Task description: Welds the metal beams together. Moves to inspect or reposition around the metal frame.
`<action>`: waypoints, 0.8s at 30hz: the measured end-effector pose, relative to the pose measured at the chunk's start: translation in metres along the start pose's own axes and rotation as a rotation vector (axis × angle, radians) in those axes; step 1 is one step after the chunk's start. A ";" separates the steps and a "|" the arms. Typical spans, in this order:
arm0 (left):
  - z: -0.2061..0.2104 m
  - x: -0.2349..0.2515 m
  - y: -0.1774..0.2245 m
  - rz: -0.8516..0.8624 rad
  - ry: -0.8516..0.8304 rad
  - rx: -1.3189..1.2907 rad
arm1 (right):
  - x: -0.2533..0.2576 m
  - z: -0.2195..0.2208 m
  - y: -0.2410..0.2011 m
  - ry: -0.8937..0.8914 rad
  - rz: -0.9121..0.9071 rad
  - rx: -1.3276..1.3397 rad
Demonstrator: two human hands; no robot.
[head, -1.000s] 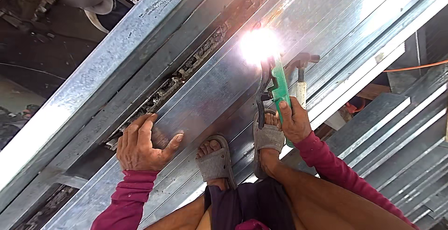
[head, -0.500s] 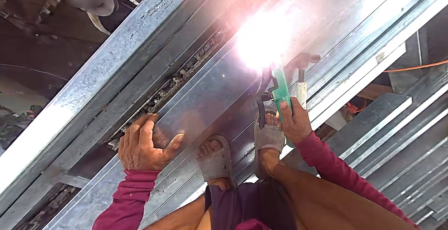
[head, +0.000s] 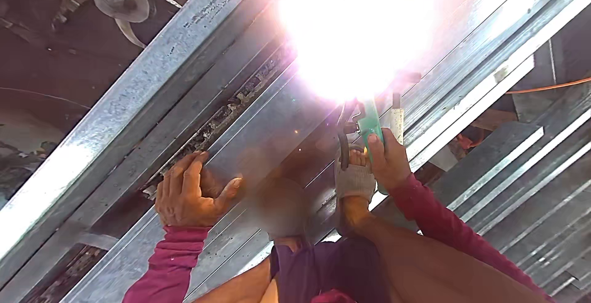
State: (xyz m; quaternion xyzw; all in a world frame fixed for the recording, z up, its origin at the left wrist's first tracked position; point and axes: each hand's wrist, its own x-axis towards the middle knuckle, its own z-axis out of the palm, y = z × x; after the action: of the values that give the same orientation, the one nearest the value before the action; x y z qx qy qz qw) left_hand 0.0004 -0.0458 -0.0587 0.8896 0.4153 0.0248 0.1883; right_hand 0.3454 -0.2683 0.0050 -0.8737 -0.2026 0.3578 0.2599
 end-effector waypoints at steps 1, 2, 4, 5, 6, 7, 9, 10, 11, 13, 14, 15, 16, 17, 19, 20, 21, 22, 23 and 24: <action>0.001 0.000 0.000 -0.001 0.007 0.001 | 0.000 -0.001 -0.001 -0.012 0.022 -0.001; 0.001 0.000 0.000 -0.004 0.009 0.001 | 0.000 -0.001 -0.001 -0.017 0.022 -0.008; 0.001 0.000 0.000 -0.012 0.000 -0.003 | 0.001 -0.002 -0.001 -0.028 0.031 -0.009; 0.000 0.000 0.000 -0.012 -0.003 -0.004 | 0.001 -0.002 -0.002 -0.035 0.042 -0.012; -0.001 0.000 0.001 -0.012 -0.008 -0.005 | 0.000 -0.004 -0.004 -0.047 0.060 -0.008; -0.001 0.000 0.001 -0.013 -0.009 -0.005 | 0.000 -0.004 -0.005 -0.051 0.070 0.000; -0.002 0.001 0.000 -0.009 -0.020 -0.014 | 0.000 -0.004 -0.004 -0.043 0.048 0.002; -0.002 0.001 0.000 -0.007 -0.031 -0.023 | 0.000 -0.003 -0.003 -0.028 0.024 -0.012; -0.002 0.001 0.000 -0.009 -0.030 -0.023 | 0.000 -0.003 -0.002 -0.027 0.018 -0.022; -0.002 0.001 0.000 -0.014 -0.020 -0.013 | 0.000 -0.003 -0.002 -0.030 0.030 -0.009; -0.002 0.001 0.000 -0.014 -0.018 -0.010 | 0.000 -0.003 -0.002 -0.032 0.038 -0.004; -0.002 0.001 0.000 -0.011 -0.020 -0.010 | 0.000 -0.003 -0.001 -0.030 0.030 0.003; -0.002 0.001 -0.001 -0.011 -0.028 -0.014 | 0.000 -0.003 0.000 -0.026 0.015 0.001; -0.002 0.001 -0.001 -0.011 -0.038 -0.022 | 0.000 -0.003 0.000 -0.018 -0.002 -0.010; -0.002 0.001 -0.001 -0.007 -0.037 -0.018 | 0.000 -0.003 0.001 -0.004 -0.028 -0.027; -0.003 0.001 -0.001 -0.006 -0.037 -0.019 | 0.000 -0.003 0.001 -0.001 -0.036 -0.027; -0.002 0.001 -0.001 -0.005 -0.037 -0.022 | 0.000 -0.003 0.002 0.000 -0.041 -0.023; -0.002 0.001 -0.001 -0.006 -0.035 -0.024 | 0.001 -0.003 0.002 -0.002 -0.043 -0.019; -0.002 0.001 -0.001 -0.005 -0.031 -0.024 | 0.001 -0.004 0.002 -0.006 -0.036 -0.018; -0.002 0.001 -0.001 -0.003 -0.024 -0.020 | 0.000 -0.005 0.000 -0.012 -0.020 -0.013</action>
State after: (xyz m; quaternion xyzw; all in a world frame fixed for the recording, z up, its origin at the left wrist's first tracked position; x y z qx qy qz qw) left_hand 0.0006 -0.0439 -0.0576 0.8872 0.4141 0.0179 0.2024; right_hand 0.3495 -0.2700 0.0076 -0.8711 -0.2150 0.3592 0.2567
